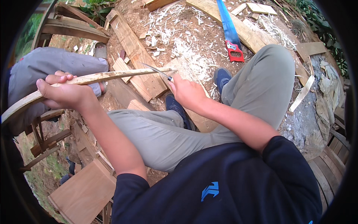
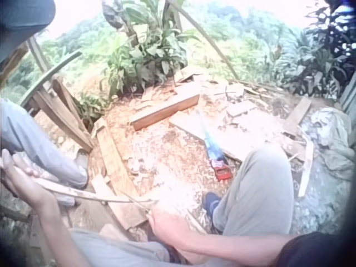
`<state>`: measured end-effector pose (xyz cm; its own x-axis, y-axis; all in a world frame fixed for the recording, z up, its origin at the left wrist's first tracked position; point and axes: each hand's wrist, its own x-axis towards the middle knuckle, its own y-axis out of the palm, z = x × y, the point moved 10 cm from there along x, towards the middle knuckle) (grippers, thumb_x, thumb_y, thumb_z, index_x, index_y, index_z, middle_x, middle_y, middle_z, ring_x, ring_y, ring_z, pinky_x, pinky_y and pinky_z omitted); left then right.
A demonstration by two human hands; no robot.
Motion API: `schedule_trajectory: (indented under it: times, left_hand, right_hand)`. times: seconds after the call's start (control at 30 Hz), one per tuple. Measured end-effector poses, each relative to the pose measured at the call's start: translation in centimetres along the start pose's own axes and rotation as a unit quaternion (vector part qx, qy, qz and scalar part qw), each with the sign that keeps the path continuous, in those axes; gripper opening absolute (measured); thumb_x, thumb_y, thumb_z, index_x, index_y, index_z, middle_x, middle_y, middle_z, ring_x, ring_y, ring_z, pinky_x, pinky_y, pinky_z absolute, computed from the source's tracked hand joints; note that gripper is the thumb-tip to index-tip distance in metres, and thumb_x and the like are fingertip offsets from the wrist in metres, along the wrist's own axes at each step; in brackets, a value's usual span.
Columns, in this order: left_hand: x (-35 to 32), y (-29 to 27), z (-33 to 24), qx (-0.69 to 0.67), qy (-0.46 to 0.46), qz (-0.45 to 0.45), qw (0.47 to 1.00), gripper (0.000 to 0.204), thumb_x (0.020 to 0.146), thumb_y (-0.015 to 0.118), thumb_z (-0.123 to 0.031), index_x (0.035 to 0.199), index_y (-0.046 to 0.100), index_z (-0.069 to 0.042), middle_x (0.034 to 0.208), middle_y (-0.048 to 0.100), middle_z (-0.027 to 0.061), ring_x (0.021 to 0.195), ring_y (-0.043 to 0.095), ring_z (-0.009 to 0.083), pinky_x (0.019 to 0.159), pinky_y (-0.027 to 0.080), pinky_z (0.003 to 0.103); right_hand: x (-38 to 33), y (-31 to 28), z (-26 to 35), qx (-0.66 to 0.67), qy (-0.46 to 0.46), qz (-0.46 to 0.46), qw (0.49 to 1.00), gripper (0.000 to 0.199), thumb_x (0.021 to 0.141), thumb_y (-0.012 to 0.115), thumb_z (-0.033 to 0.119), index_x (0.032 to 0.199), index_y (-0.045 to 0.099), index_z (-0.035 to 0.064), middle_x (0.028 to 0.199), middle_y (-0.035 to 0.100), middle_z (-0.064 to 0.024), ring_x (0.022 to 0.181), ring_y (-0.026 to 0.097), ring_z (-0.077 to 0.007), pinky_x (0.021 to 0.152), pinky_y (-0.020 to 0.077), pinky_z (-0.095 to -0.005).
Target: The person sits cross-legged on the ground and uses a knife to shave and shape a thin piece of wood. They hold the wood with their left hand and carefully carve along its length with the knife in their right hand, producing wood shavings.
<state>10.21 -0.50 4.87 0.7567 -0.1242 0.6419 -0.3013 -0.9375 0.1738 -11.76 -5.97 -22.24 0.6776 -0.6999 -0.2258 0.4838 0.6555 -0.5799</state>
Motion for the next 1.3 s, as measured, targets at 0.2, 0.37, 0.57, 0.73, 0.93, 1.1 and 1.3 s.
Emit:
schedule_trajectory:
  times: [0.2,0.37,0.57,0.73,0.93,1.1,1.3]
  left_hand:
    - [-0.6,0.8,-1.0,-0.004,0.025,0.018,1.000,0.040,0.099,0.049,-0.033,0.070,0.029,-0.014,0.052,0.031,-0.0002,0.048,0.034,0.0125,0.046,0.032,0.027]
    - [-0.4,0.6,-0.4,-0.020,0.002,0.046,0.999,0.041,0.098,0.048,-0.035,0.069,0.028,-0.015,0.053,0.030,0.0002,0.048,0.033,0.0132,0.046,0.032,0.027]
    - [-0.5,0.5,-0.5,0.003,0.011,0.028,1.000,0.041,0.098,0.045,-0.034,0.068,0.025,-0.015,0.054,0.027,0.0004,0.049,0.032,0.0139,0.046,0.031,0.029]
    - [-0.6,1.2,-0.6,-0.002,-0.006,0.045,0.999,0.040,0.098,0.045,-0.038,0.071,0.024,-0.017,0.056,0.028,0.0001,0.049,0.031,0.0135,0.045,0.028,0.026]
    - [-0.7,1.2,0.3,-0.061,-0.054,0.066,0.995,0.034,0.097,0.046,-0.044,0.080,0.036,-0.017,0.055,0.029,0.0002,0.045,0.028,0.0125,0.043,0.027,0.025]
    - [-0.2,0.7,1.1,-0.072,-0.065,0.086,0.992,0.035,0.096,0.044,-0.047,0.081,0.038,-0.016,0.054,0.031,-0.0004,0.043,0.029,0.0126,0.040,0.027,0.026]
    - [0.0,1.1,0.9,-0.075,-0.057,0.087,0.992,0.036,0.095,0.044,-0.049,0.081,0.039,-0.017,0.052,0.032,-0.0007,0.042,0.028,0.0125,0.040,0.027,0.025]
  right_hand:
    - [0.6,0.8,-1.9,0.027,0.069,0.029,0.997,0.035,0.107,0.045,0.034,0.105,0.052,-0.0002,0.080,0.070,-0.0257,0.076,0.070,-0.0463,0.069,0.0540,-0.0583]
    - [-0.8,-0.6,0.3,0.011,0.044,0.047,0.998,0.035,0.106,0.047,0.033,0.107,0.053,-0.0013,0.082,0.070,-0.0266,0.077,0.070,-0.0468,0.069,0.0545,-0.0576]
    - [-0.4,-1.1,1.3,0.033,0.004,0.040,0.999,0.034,0.105,0.048,0.031,0.105,0.056,-0.0027,0.082,0.069,-0.0281,0.079,0.069,-0.0481,0.072,0.0547,-0.0576]
    - [1.5,0.4,-4.2,0.008,0.090,0.024,0.996,0.033,0.104,0.051,0.032,0.102,0.062,0.0006,0.081,0.068,-0.0290,0.080,0.068,-0.0490,0.075,0.0531,-0.0587]
    - [0.7,-1.7,-2.4,0.029,0.064,0.002,0.998,0.038,0.104,0.052,0.037,0.105,0.064,0.0014,0.075,0.068,-0.0271,0.078,0.069,-0.0479,0.073,0.0535,-0.0573]
    - [-0.8,-2.7,1.6,0.096,0.026,0.006,0.995,0.039,0.104,0.052,0.036,0.104,0.065,-0.0006,0.076,0.068,-0.0275,0.077,0.069,-0.0477,0.071,0.0541,-0.0565]
    - [0.2,-1.5,-1.9,0.121,0.073,0.012,0.990,0.039,0.103,0.051,0.036,0.105,0.066,-0.0005,0.077,0.067,-0.0298,0.079,0.068,-0.0493,0.074,0.0523,-0.0576]
